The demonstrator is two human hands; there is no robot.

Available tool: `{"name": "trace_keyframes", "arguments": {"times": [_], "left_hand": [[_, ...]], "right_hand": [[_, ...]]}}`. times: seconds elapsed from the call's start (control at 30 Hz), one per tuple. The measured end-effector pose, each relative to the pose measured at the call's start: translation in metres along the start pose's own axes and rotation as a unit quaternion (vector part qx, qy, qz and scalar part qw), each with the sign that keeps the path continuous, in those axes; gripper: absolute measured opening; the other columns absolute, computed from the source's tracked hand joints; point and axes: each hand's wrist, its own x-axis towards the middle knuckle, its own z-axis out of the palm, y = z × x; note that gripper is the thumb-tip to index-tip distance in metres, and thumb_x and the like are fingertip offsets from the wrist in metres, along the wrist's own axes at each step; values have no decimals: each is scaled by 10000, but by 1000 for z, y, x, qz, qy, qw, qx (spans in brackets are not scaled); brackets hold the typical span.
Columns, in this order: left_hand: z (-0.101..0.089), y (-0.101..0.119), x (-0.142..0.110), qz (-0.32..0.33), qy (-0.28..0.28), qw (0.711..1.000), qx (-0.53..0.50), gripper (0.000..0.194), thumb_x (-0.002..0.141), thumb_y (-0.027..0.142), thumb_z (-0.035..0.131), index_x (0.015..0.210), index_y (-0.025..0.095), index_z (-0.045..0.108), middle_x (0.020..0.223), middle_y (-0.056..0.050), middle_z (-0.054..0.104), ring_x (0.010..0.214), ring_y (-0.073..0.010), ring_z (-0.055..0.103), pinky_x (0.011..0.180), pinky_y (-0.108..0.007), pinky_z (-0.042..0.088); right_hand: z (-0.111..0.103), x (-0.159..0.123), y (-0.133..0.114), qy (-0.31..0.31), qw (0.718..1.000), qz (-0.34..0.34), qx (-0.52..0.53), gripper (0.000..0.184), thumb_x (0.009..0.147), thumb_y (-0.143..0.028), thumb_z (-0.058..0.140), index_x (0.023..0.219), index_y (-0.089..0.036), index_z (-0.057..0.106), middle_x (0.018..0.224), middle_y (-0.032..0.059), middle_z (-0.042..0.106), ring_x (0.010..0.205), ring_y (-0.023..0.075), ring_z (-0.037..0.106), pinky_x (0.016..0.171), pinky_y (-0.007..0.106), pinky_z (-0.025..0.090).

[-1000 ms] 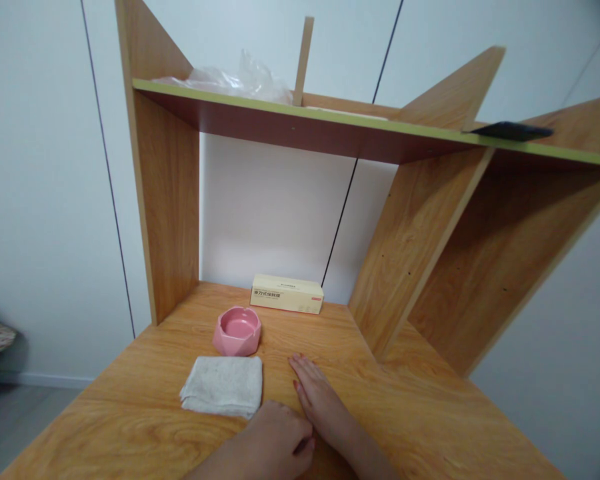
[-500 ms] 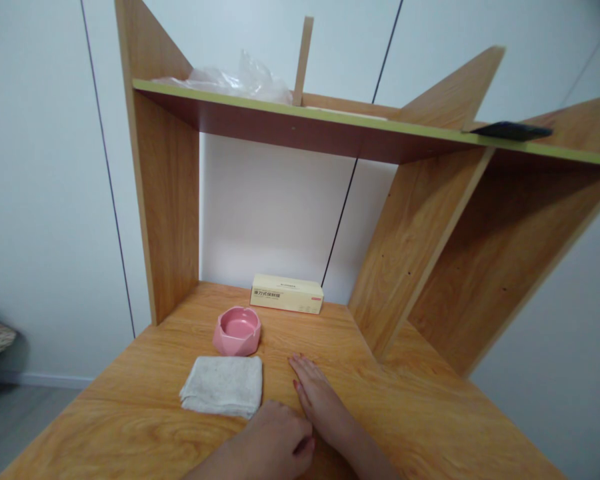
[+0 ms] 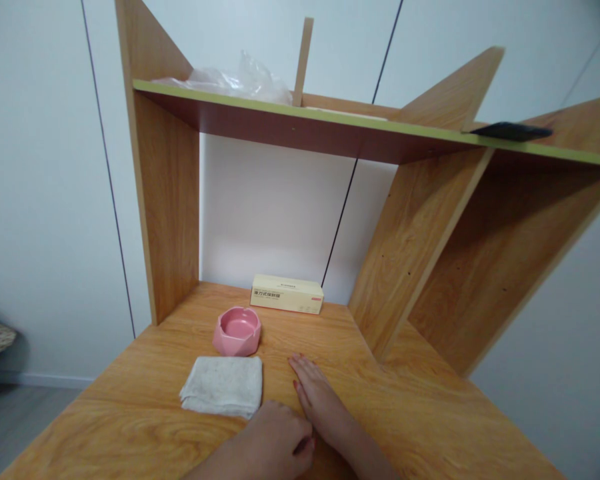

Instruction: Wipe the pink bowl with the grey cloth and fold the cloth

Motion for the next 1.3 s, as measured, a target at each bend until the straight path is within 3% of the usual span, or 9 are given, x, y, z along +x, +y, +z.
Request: {"name": "trace_keyframes", "arguments": {"times": [0.27, 0.67, 1.3], "left_hand": [[-8, 2, 0, 7, -19, 1000, 5, 241, 780, 208, 425, 757, 193, 665, 752, -40, 692, 628, -180, 624, 544, -222, 428], [-1, 1, 0, 1, -16, 1000, 5, 240, 788, 208, 420, 786, 193, 659, 782, -42, 688, 654, -171, 620, 575, -219, 437], [0, 1, -1, 2, -7, 1000, 4, 236, 797, 218, 424, 770, 177, 655, 767, -57, 686, 649, -188, 625, 574, -235, 440]], "right_hand": [[7, 0, 6, 28, 999, -11, 14, 465, 829, -195, 293, 1268, -116, 426, 1324, 86, 408, 1249, 182, 308, 1052, 379, 221], [5, -1, 4, 30, 999, -13, 10, 462, 832, -193, 286, 1264, -110, 430, 1326, 90, 405, 1247, 180, 312, 1050, 378, 225], [-1, -1, 0, -2, 1000, -4, 1, 470, 847, -210, 275, 1281, -83, 402, 1352, 90, 363, 1263, 181, 280, 1059, 361, 212]]}}
